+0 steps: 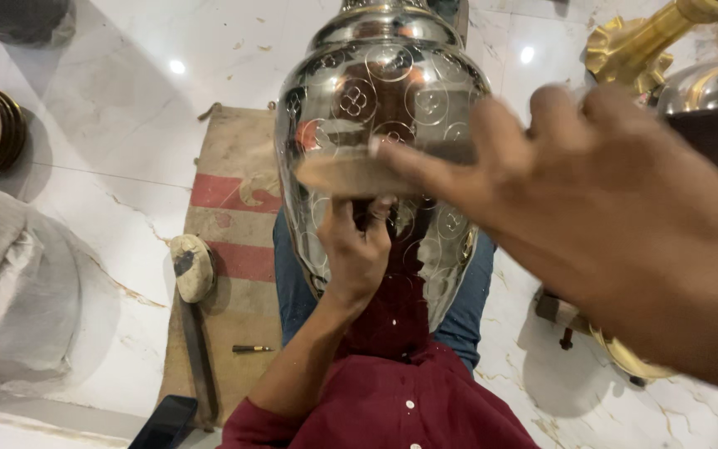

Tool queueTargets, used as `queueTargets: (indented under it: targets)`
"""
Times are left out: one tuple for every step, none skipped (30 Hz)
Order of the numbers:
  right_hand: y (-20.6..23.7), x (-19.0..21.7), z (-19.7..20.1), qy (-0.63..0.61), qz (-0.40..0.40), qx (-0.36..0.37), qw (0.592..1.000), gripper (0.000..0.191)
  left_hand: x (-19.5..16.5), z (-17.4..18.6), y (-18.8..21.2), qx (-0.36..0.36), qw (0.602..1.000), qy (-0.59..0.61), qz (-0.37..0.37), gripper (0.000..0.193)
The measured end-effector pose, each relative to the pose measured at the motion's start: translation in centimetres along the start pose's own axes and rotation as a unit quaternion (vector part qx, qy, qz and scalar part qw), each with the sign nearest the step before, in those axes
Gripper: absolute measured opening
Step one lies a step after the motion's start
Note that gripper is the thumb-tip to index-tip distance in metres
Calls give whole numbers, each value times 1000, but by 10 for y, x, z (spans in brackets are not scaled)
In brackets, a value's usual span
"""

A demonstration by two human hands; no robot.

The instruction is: The person sits on the floor with a large brass vase held between the legs and engraves a decorative pattern onto its surface. They hold a chisel against the vase with one hand and strike it with a wooden mallet held in the other hand, repositioning the chisel repeatedly to work across the patterned area.

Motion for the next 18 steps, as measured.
queueTargets:
  targets:
    - [1, -2, -1, -13, -7, 1, 1000, 81, -1, 2, -2, 19, 1000, 12, 11, 21]
    - [1, -4, -3, -127, -8, -41, 991, 78, -3, 4, -4, 24, 1000, 0, 5, 18]
    - [3, -6, -5, -238, -13, -83, 968, 75, -4, 6, -6, 30, 1000, -10, -2, 16]
    - [6, -8, -8, -152, -36, -77, 985, 78, -5, 8, -8, 35, 999, -21, -10, 14]
    - [10, -9, -12, -62, -57, -72, 994, 81, -5, 9, -11, 53, 998, -19, -9, 15]
    - [12, -10, -18, -65, -68, -46, 995, 84, -4, 11, -13, 74, 997, -17, -8, 16]
    - [14, -12, -24, -67, -79, -19, 994, 88, -4, 13, -16, 97, 995, -14, -6, 17]
    - [16, -13, -32, -159, -82, 30, 984, 93, -3, 14, -19, 115, 993, -7, -14, 17]
    - [19, -13, -40, -189, -85, 28, 978, 91, -2, 15, -23, 129, 991, 0, -23, 17]
    - [21, -13, -49, -219, -88, 25, 971, 88, 0, 16, -28, 141, 989, 6, -33, 17]
    - [24, -12, -57, -194, -90, -24, 977, 78, 2, 18, -33, 179, 982, 0, -57, 22]
    - [27, -10, -66, -169, -90, -70, 979, 68, 4, 19, -39, 218, 973, -6, -78, 27]
    - [30, -6, -77, -202, -109, -53, 972, 66, 5, 19, -45, 256, 961, -11, -101, 33]
    - [33, 1, -88, -232, -130, -38, 963, 63, 6, 19, -51, 294, 949, -30, -112, 34]
    - [36, 9, -99, -261, -150, -25, 953, 60, 6, 19, -58, 330, 935, -50, -123, 35]
    - [38, 19, -109, -373, -155, -135, 905, 60, 6, 19, -63, 368, 918, -68, -130, 37]
    - [39, 32, -119, -475, -157, -239, 832, 61, 4, 19, -68, 397, 905, -52, -148, 38]
    - [39, 43, -129, -497, -175, -248, 813, 64, 3, 18, -75, 422, 890, -37, -168, 40]
Point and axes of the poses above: each hand's wrist, its own y-axis away from the middle knuckle, its own z-axis out of the back of the hand, x = y × z, the point moved 1 cm from there along -y, towards the middle knuckle, and after that the axes turned 14 degrees about x, right-handed, at the moved point
